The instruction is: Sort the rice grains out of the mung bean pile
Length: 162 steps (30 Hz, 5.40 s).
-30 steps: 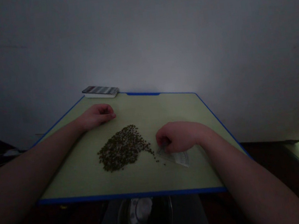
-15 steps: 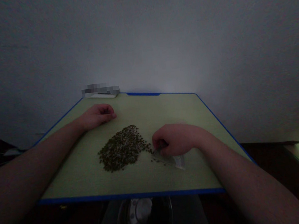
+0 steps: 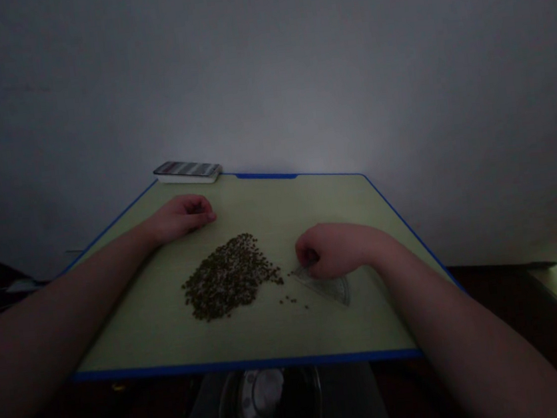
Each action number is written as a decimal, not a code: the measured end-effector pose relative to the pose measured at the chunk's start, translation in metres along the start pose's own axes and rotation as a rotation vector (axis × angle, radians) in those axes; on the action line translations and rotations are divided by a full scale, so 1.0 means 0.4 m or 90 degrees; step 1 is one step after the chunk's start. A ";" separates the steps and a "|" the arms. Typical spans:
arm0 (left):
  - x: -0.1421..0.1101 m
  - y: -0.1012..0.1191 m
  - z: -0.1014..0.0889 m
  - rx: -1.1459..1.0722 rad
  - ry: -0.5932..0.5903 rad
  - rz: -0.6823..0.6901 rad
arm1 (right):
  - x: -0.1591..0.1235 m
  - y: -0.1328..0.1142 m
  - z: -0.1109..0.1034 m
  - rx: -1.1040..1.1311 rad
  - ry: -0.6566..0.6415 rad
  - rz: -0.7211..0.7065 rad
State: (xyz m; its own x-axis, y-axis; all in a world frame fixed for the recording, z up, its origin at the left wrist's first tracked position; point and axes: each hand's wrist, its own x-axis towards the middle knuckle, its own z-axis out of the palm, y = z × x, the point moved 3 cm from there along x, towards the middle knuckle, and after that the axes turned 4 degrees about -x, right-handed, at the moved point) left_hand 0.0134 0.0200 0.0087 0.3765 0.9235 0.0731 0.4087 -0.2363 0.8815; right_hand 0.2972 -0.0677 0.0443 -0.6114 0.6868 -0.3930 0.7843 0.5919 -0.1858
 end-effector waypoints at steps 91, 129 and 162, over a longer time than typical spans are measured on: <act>0.005 -0.009 -0.003 0.007 0.008 0.001 | 0.019 -0.031 0.010 0.065 0.066 -0.068; 0.004 -0.007 -0.003 0.007 0.004 0.004 | 0.018 -0.020 0.004 0.057 0.071 -0.038; 0.005 -0.006 -0.002 0.002 0.004 0.000 | 0.022 -0.038 0.004 0.046 0.093 -0.035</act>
State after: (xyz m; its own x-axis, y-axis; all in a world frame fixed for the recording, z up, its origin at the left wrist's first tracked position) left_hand 0.0125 0.0227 0.0073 0.3712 0.9254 0.0765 0.4115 -0.2378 0.8798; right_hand 0.2800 -0.0714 0.0424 -0.6581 0.7113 -0.2467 0.7517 0.6020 -0.2694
